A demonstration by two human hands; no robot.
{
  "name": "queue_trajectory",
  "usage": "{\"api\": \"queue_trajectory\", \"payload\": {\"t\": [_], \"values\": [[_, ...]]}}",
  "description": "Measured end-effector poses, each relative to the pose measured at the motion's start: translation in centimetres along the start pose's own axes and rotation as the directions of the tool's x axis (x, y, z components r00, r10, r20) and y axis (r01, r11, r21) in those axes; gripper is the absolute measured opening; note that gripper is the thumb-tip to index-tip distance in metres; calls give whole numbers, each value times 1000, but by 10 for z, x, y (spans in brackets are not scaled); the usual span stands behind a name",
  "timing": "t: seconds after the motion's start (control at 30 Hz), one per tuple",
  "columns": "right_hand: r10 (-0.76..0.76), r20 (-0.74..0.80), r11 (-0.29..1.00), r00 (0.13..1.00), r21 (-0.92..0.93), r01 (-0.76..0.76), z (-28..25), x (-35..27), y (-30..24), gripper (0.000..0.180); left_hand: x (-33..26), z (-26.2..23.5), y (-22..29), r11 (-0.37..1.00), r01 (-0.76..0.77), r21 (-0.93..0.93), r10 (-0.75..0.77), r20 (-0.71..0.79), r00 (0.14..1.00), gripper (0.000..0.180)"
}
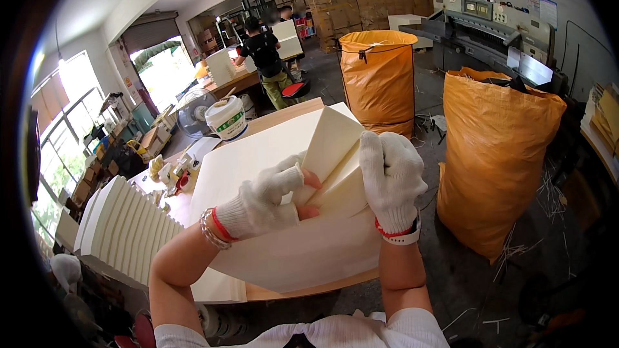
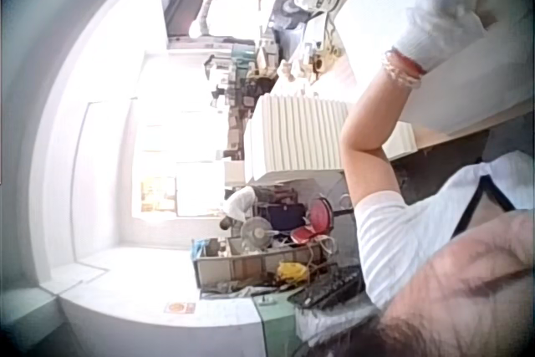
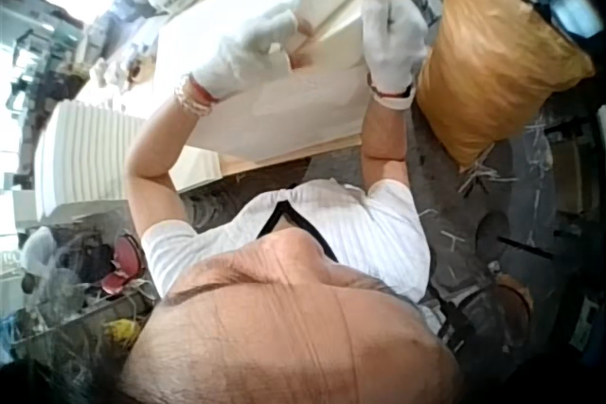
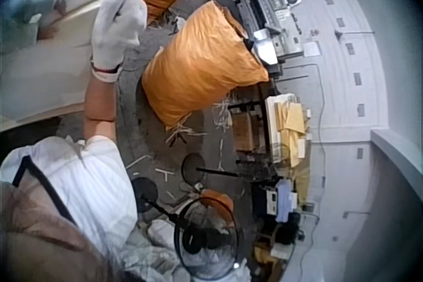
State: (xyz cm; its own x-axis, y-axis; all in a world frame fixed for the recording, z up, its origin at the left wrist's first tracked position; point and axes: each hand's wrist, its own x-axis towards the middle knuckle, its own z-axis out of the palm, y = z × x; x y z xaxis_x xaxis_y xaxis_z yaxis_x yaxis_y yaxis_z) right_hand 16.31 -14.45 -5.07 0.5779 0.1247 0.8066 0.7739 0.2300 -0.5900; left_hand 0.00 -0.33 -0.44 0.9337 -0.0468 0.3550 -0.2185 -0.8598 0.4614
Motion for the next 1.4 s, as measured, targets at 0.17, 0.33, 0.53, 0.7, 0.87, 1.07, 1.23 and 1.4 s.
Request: {"api": "queue_trajectory", "payload": {"t": [0.17,0.33,0.53,0.7,0.87,1.07,1.23,1.4], "values": [[-5,-8,1000,1000,20,5,0,-1,1,40,0,-2,-2,999,-20,-40,19,-10,1000,36],[-46,9,999,999,25,46,0,-1,3,38,-1,0,-5,996,-17,92,17,5,1000,37],[-5,2,1000,1000,15,5,-1,0,-4,37,3,-2,-3,996,-87,-22,87,34,996,36],[4,-1,1000,1000,16,-4,-1,-1,1,37,1,1,1,999,-20,40,21,-30,999,36],[-48,1,999,999,13,48,-1,-2,0,36,5,4,-1,972,-160,171,175,-79,981,33],[-34,-13,999,999,20,34,0,-1,0,34,6,-2,-5,990,-130,-55,132,43,990,32],[-21,4,1000,1000,-13,21,-2,-2,2,30,3,4,-1,995,-92,29,94,-72,993,33],[-103,-1,995,995,16,103,-2,-2,-2,30,7,3,5,995,-91,-31,90,-35,995,39]]}}
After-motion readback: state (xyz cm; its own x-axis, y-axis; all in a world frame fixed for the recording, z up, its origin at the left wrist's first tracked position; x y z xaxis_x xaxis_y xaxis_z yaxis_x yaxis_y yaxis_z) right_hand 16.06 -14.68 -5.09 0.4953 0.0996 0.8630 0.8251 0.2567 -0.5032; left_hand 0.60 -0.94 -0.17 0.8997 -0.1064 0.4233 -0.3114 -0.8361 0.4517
